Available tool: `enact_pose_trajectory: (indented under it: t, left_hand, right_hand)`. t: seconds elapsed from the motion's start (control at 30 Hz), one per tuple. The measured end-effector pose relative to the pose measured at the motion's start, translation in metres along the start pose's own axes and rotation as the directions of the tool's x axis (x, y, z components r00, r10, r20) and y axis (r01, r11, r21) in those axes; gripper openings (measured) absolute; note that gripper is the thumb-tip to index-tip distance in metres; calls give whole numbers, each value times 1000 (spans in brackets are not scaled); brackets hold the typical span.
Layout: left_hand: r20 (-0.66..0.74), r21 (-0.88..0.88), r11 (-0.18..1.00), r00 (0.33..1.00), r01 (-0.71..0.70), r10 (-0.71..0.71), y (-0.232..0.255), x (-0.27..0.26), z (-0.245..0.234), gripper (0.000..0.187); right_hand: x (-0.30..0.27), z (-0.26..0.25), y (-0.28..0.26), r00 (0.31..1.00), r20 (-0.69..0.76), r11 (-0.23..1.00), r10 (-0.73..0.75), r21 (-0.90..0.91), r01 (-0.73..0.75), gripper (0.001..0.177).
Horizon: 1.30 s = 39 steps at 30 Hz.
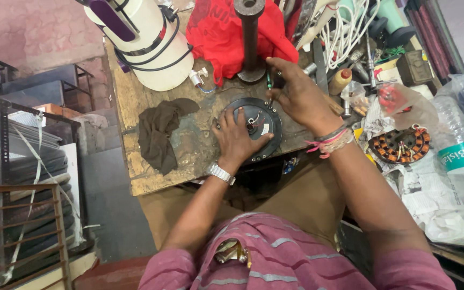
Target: The person is repairing a circular electronic device, likely a fan motor, on a cluttered workbench. They use a screwdriver to tighten screws on the device's casing and manipulate internal wires and components.
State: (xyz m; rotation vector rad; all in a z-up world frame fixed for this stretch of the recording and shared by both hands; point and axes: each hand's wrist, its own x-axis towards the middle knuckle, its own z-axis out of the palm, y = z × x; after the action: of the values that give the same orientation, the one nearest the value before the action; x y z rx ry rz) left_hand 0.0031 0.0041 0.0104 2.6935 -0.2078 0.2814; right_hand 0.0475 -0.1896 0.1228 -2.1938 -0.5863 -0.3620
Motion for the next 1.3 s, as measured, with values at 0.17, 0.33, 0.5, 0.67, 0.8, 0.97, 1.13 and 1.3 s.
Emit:
enact_pose_trajectory:
  t: [0.17,0.33,0.5,0.67,0.8,0.97,1.13,1.3]
  left_hand:
    - [94,52,998,995,-47,42,-11,26,9,102]
    - [62,21,997,995,-79,77,-15,28,21,82]
    - [98,55,997,994,-59,54,-13,30,17,62]
    - [40,85,991,994,-106,103,-12,28,13,61]
    - [86,58,995,994,-77,72,-8,28,5,58]
    - [76,64,994,994,-90,85,-7,30,4,62]
    - [82,80,993,994,-83,76,-9,29,9,59]
    - [61,79,993,994,-91,87,-9,27,11,62]
  right_hand:
    - [20,-9,22,986,117,954,118,262,-146,20]
    - [52,-5,53,921,344,685,-182,717,-132,22]
    - [68,15,67,782,507,300,-364,858,-417,25]
    - [35,66,39,837,-370,626,403,779,43,32]
    - [35,86,24,629,-631,743,454,658,125,37]
    - [41,36,49,993,-60,609,104,793,-17,29]
    - [66,7,71,871,359,347,-335,906,-241,31]
    - [43,43,68,976,40,406,215,905,-127,30]
